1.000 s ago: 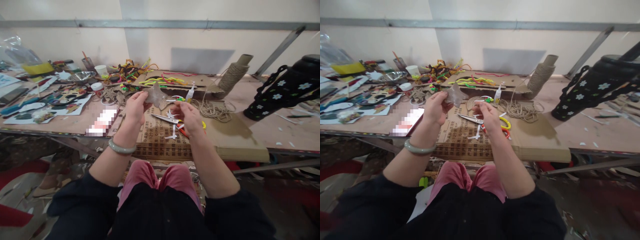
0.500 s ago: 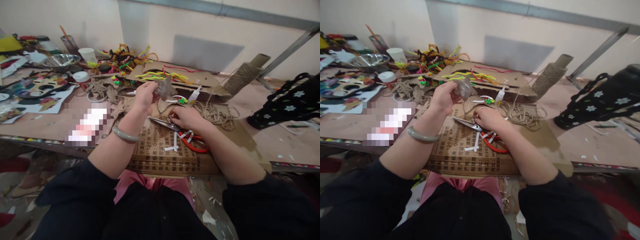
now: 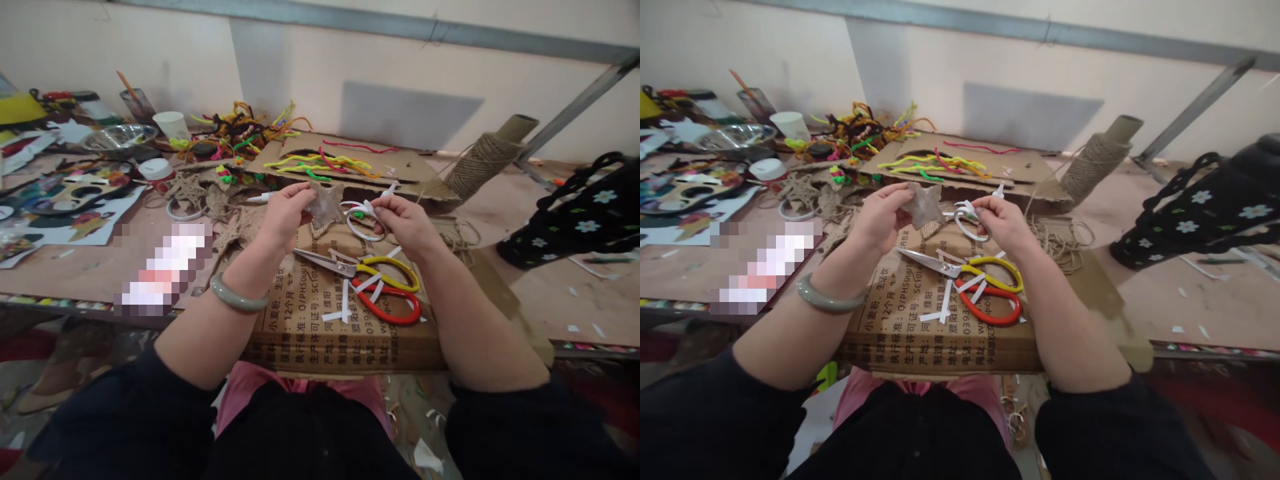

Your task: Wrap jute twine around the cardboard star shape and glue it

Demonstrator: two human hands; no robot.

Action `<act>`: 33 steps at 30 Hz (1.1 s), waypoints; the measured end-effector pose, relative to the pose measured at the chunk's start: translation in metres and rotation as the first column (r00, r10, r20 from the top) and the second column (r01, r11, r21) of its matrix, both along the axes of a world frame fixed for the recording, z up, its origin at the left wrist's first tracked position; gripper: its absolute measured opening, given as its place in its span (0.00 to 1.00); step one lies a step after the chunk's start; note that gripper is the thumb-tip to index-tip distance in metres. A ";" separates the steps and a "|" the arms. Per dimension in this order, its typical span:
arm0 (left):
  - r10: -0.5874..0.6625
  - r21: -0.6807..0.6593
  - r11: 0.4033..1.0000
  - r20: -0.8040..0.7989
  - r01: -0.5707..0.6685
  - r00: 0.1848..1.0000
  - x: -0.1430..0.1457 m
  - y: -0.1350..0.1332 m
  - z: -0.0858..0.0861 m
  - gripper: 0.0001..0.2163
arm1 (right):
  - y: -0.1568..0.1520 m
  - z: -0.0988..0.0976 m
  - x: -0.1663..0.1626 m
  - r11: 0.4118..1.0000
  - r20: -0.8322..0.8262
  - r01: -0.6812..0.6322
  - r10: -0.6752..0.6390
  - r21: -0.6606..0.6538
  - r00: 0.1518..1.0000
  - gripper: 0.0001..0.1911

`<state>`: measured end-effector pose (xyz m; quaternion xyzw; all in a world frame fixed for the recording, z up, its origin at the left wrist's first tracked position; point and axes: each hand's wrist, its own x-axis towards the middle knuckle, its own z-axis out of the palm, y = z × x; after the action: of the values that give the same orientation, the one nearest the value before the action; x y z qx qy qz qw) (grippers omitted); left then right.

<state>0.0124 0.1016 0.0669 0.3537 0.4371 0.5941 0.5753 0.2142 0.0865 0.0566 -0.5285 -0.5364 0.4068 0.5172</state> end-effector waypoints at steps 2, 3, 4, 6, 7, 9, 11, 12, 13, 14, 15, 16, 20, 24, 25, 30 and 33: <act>-0.035 -0.012 0.999 -0.027 0.035 0.999 0.001 -0.004 0.001 0.03 | -0.001 0.003 -0.002 1.000 -0.039 0.019 -0.019 0.002 0.999 0.06; -0.032 -0.015 0.999 -0.032 0.031 0.999 0.001 -0.006 0.001 0.03 | -0.001 0.004 -0.002 0.999 -0.054 0.032 -0.032 0.011 0.998 0.07; -0.014 -0.013 1.000 -0.030 0.014 0.999 0.000 -0.006 0.001 0.02 | 0.000 0.004 -0.002 0.998 -0.068 0.048 -0.046 0.027 0.997 0.07; 0.045 0.003 0.999 -0.011 -0.045 0.999 -0.004 -0.005 0.001 0.02 | 0.001 0.004 0.000 0.993 -0.080 0.088 -0.082 0.083 0.993 0.06; 0.074 0.011 0.997 -0.002 -0.074 0.997 -0.006 -0.004 0.001 0.02 | 0.001 0.003 0.001 0.988 -0.068 0.101 -0.094 0.114 0.993 0.05; 0.105 0.032 0.994 0.003 -0.105 0.994 -0.010 -0.001 0.000 0.03 | 0.002 0.000 0.003 0.983 0.017 0.094 -0.098 0.159 0.995 0.05; 0.109 0.043 0.993 0.003 -0.109 0.994 -0.012 0.000 0.000 0.03 | 0.001 -0.004 0.002 0.986 0.190 0.023 -0.055 0.166 0.980 0.05; 0.108 0.042 0.993 0.003 -0.108 0.994 -0.012 0.000 0.000 0.03 | 0.000 -0.007 0.001 0.988 0.292 -0.029 -0.017 0.152 0.956 0.06; 0.107 0.039 0.994 0.002 -0.107 0.994 -0.012 0.000 0.000 0.03 | -0.002 -0.009 -0.001 0.988 0.394 -0.085 0.027 0.131 0.919 0.06; 0.104 0.033 0.994 -0.002 -0.104 0.995 -0.011 0.000 0.000 0.03 | -0.004 -0.011 -0.004 0.985 0.482 -0.134 0.067 0.105 0.873 0.08; 0.101 0.030 0.994 -0.006 -0.101 0.995 -0.010 -0.001 -0.001 0.03 | -0.006 -0.012 -0.007 0.982 0.562 -0.175 0.108 0.067 0.820 0.10; 0.099 0.034 0.995 -0.010 -0.099 0.995 -0.009 -0.001 -0.001 0.03 | -0.008 -0.012 -0.010 0.978 0.627 -0.205 0.139 0.033 0.766 0.12; 0.099 0.068 0.993 -0.028 -0.097 0.995 -0.007 -0.002 -0.001 0.03 | -0.012 -0.010 -0.018 0.971 0.779 -0.231 0.188 -0.056 0.598 0.22; 0.083 0.082 0.994 -0.076 -0.077 0.994 -0.005 -0.002 -0.002 0.03 | -0.011 -0.010 -0.020 0.965 0.761 -0.261 0.163 0.009 0.628 0.20; 0.078 0.087 0.994 -0.092 -0.070 0.993 -0.004 -0.003 -0.003 0.03 | -0.010 -0.011 -0.020 0.965 0.765 -0.262 0.159 0.014 0.624 0.18; 0.048 0.101 0.994 -0.137 -0.034 0.989 -0.001 -0.006 -0.004 0.04 | -0.007 -0.016 -0.022 0.962 0.833 -0.269 0.189 -0.051 0.519 0.17; 0.042 0.095 0.995 -0.135 -0.029 0.990 0.000 -0.007 -0.005 0.04 | -0.008 -0.014 -0.025 0.951 0.860 -0.296 0.226 -0.093 0.457 0.17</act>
<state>0.0127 0.0950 0.0618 0.4121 0.4536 0.5983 0.5162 0.1896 0.0782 0.0427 -0.5533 -0.8101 0.1439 0.1299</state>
